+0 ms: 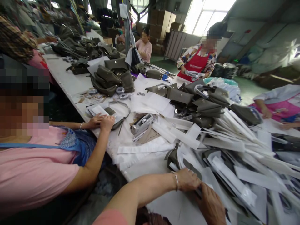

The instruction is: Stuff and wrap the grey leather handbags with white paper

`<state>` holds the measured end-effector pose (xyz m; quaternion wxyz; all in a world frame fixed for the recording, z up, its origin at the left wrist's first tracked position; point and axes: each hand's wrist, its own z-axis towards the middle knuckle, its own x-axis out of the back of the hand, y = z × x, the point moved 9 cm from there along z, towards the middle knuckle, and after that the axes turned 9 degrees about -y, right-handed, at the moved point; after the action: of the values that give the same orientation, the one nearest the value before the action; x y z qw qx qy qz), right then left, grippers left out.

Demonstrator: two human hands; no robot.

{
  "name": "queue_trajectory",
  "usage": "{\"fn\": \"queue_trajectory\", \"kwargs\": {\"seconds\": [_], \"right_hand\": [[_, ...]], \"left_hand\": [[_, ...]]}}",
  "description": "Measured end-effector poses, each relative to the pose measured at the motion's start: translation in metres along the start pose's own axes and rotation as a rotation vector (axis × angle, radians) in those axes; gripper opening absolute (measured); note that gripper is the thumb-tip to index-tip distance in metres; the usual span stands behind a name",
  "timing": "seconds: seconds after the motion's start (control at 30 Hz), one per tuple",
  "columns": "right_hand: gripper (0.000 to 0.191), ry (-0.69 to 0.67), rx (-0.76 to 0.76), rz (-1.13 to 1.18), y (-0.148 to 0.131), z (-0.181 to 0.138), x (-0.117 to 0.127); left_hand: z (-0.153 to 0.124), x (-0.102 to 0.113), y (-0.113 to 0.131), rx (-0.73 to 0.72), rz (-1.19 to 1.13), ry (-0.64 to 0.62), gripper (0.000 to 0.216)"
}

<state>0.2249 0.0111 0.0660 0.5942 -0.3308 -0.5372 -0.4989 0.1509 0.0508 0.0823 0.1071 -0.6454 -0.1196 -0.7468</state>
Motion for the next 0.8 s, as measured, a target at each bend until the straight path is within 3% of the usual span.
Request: {"fn": "queue_trajectory", "kwargs": {"seconds": [0.17, 0.37, 0.57, 0.67, 0.8], "right_hand": [[0.019, -0.067, 0.028, 0.058, -0.008, -0.02, -0.016], [0.022, -0.195, -0.111, 0.126, -0.025, -0.034, -0.033], [0.031, -0.248, -0.149, 0.287, -0.019, -0.029, -0.026], [0.036, -0.362, -0.192, 0.376, -0.013, -0.028, -0.028], [0.035, -0.545, -0.258, 0.324, -0.013, -0.022, -0.031]], "left_hand": [[-0.022, -0.003, 0.017, 0.057, 0.054, 0.047, 0.027], [-0.039, -0.02, 0.028, 0.034, 0.064, 0.112, 0.028], [-0.043, -0.018, 0.023, -0.009, 0.025, 0.109, 0.022], [-0.05, -0.014, 0.026, -0.048, 0.018, 0.12, 0.026], [-0.053, -0.016, 0.026, -0.044, 0.01, 0.097, 0.029]]}}
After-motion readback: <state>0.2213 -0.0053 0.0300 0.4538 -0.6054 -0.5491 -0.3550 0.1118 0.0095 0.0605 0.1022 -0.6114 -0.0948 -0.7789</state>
